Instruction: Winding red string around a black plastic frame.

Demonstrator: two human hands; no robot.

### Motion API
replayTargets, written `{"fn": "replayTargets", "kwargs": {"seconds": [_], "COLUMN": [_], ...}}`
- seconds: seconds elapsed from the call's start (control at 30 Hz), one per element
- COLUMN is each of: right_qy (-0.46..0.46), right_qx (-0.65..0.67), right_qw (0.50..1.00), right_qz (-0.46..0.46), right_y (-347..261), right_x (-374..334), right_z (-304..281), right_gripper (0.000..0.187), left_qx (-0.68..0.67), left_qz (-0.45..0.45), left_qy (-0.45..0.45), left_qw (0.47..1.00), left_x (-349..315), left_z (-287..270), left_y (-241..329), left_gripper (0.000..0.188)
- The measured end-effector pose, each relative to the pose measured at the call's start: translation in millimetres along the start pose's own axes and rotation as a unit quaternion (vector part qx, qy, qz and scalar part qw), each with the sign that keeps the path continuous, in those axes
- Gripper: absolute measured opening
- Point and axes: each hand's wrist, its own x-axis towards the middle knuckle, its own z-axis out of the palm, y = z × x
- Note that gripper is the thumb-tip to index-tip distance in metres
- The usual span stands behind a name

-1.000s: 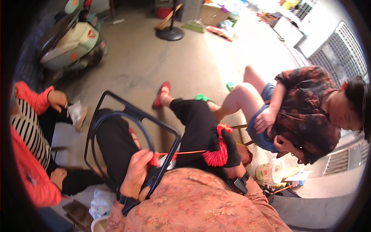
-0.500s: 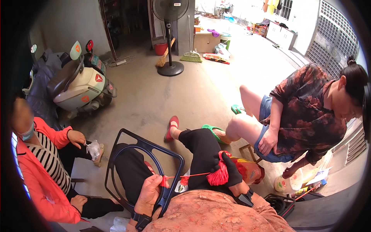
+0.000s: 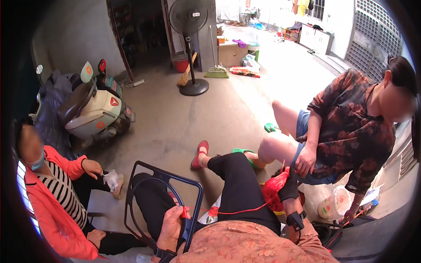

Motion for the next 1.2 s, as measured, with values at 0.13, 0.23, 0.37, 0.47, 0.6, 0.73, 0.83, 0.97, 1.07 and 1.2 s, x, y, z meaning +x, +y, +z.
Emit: {"fn": "replayTargets", "kwargs": {"seconds": [0.13, 0.23, 0.37, 0.47, 0.6, 0.73, 0.83, 0.97, 1.07, 1.2], "right_qy": [-0.119, -0.273, -0.335, -0.228, -0.274, -0.453, -0.46, -0.455, -0.493, -0.481], "right_qx": [-0.092, -0.563, -0.595, -0.529, -0.359, -0.086, -0.071, 0.005, 0.061, -0.07], "right_qw": [0.98, 0.773, 0.668, 0.788, 0.879, 0.792, 0.76, 0.726, 0.683, 0.7], "right_qz": [0.127, -0.105, -0.296, -0.217, 0.155, 0.4, 0.454, 0.515, 0.536, 0.523], "right_y": [20.9, 38.8, 74.6, 128.7, 182.0, 169.1, 149.9, 141.2, 147.7, 152.2], "right_x": [-33.5, -53.6, -58.6, -56.1, -71.0, -95.0, -97.5, -99.3, -101.5, -93.9], "right_z": [46.9, 87.7, 129.8, 155.9, 167.3, 151.4, 156.4, 172.9, 180.7, 176.5], "right_gripper": [0.032, 0.029, 0.031, 0.036, 0.023, 0.035, 0.04, 0.05, 0.063, 0.061], "left_qx": [-0.016, 0.007, 0.091, 0.101, 0.09, 0.033, 0.023, 0.027, 0.036, 0.031], "left_qz": [-0.02, -0.006, -0.029, -0.083, -0.143, -0.129, -0.079, -0.078, -0.063, -0.078], "left_qy": [-0.014, -0.02, -0.038, -0.046, -0.074, -0.075, -0.084, -0.102, -0.088, -0.079], "left_qw": [1.0, 1.0, 0.995, 0.99, 0.983, 0.988, 0.993, 0.991, 0.993, 0.993], "left_x": [5.7, 2.8, -2.0, -1.7, 5.2, 5.2, 2.6, 1.0, 1.2, 1.6], "left_z": [0.3, 4.5, 13.8, 22.5, 25.6, 15.9, 9.7, 4.9, 3.6, -2.2], "left_y": [-1.1, 8.7, 19.9, 15.3, 2.3, -7.8, -14.4, -15.9, -18.7, -20.5], "left_gripper": [0.021, 0.021, 0.02, 0.019, 0.023, 0.023, 0.026, 0.029, 0.027, 0.026]}}
